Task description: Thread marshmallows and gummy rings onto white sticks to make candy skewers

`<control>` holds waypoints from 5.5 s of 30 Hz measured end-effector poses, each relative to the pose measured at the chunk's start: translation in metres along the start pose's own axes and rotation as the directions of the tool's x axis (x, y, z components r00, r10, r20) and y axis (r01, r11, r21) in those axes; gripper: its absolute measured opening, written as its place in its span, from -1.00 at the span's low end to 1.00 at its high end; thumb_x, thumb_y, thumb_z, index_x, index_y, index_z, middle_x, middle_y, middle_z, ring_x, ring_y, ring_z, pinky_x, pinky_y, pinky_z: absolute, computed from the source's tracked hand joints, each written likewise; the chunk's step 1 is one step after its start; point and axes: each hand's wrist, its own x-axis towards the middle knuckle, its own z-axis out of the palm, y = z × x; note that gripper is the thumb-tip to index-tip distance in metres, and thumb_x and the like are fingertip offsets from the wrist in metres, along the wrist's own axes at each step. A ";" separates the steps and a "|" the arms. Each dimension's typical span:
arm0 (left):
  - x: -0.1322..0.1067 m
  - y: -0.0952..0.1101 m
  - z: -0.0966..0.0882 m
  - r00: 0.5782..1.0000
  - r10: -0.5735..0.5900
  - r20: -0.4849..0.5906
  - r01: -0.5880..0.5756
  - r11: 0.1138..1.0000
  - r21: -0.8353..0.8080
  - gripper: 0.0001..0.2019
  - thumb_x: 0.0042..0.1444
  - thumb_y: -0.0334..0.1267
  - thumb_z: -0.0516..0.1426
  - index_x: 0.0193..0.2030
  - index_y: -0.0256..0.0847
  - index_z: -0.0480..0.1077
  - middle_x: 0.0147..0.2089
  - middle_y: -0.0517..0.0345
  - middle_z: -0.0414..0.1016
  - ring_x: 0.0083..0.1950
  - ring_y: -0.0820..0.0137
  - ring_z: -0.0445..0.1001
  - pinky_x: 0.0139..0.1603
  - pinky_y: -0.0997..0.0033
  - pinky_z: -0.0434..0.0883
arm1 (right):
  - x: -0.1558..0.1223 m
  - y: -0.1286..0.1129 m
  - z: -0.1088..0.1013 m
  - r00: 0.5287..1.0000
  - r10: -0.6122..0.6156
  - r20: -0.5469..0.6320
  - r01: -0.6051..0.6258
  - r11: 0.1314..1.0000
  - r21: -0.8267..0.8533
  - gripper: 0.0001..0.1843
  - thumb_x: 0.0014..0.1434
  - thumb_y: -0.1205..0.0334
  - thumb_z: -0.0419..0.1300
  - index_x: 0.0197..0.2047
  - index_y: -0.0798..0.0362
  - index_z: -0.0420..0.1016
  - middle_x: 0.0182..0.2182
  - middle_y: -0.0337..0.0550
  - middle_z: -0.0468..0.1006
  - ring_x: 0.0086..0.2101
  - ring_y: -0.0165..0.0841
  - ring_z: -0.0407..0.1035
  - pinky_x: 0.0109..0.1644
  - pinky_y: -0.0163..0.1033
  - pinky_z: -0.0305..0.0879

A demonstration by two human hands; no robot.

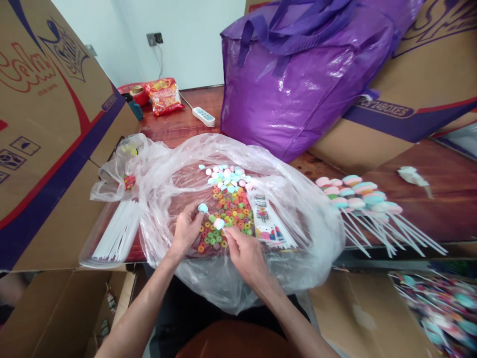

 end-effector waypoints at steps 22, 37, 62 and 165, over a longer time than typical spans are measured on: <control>-0.016 0.006 0.010 0.964 0.251 -0.091 -0.211 0.925 0.316 -0.69 0.23 -0.40 0.06 0.02 -0.09 0.53 -0.09 0.07 0.57 -0.09 0.35 0.55 -0.01 0.39 0.46 | 0.007 -0.007 0.011 0.996 0.055 0.067 -0.054 0.998 -0.030 -0.69 0.32 0.32 -0.04 -0.42 0.02 0.40 -0.63 -0.27 0.38 -0.60 -0.39 0.25 -0.43 -0.30 0.02; -0.035 0.003 0.011 0.977 0.193 -0.091 -0.165 0.954 0.249 -0.67 0.31 -0.27 0.03 0.11 -0.13 0.52 0.06 -0.02 0.58 0.08 0.24 0.55 0.13 0.23 0.48 | 0.015 -0.011 0.030 0.997 0.071 0.010 -0.070 0.996 -0.062 -0.73 0.27 0.41 -0.03 -0.35 0.04 0.45 -0.61 -0.20 0.43 -0.58 -0.34 0.32 -0.42 -0.27 0.02; 0.034 0.023 0.037 0.966 0.237 0.101 -0.257 0.920 0.295 -0.76 0.19 -0.41 0.13 -0.08 -0.16 0.58 -0.21 0.12 0.64 -0.19 0.31 0.55 -0.10 0.39 0.42 | 0.006 0.010 -0.014 0.973 0.144 -0.182 -0.142 0.990 0.020 -0.68 0.38 0.22 -0.04 -0.37 0.03 0.41 -0.56 -0.26 0.46 -0.55 -0.41 0.28 -0.39 -0.32 0.08; 0.123 0.023 0.012 0.985 0.155 0.071 -0.159 0.986 0.049 -0.78 0.10 -0.23 0.17 -0.14 -0.25 0.49 -0.26 0.13 0.56 -0.28 0.38 0.48 -0.17 0.40 0.38 | 0.016 0.016 0.007 0.987 0.070 -0.142 -0.047 0.986 0.159 -0.72 0.41 0.28 -0.01 -0.34 0.04 0.39 -0.53 -0.29 0.39 -0.52 -0.45 0.32 -0.40 -0.36 0.12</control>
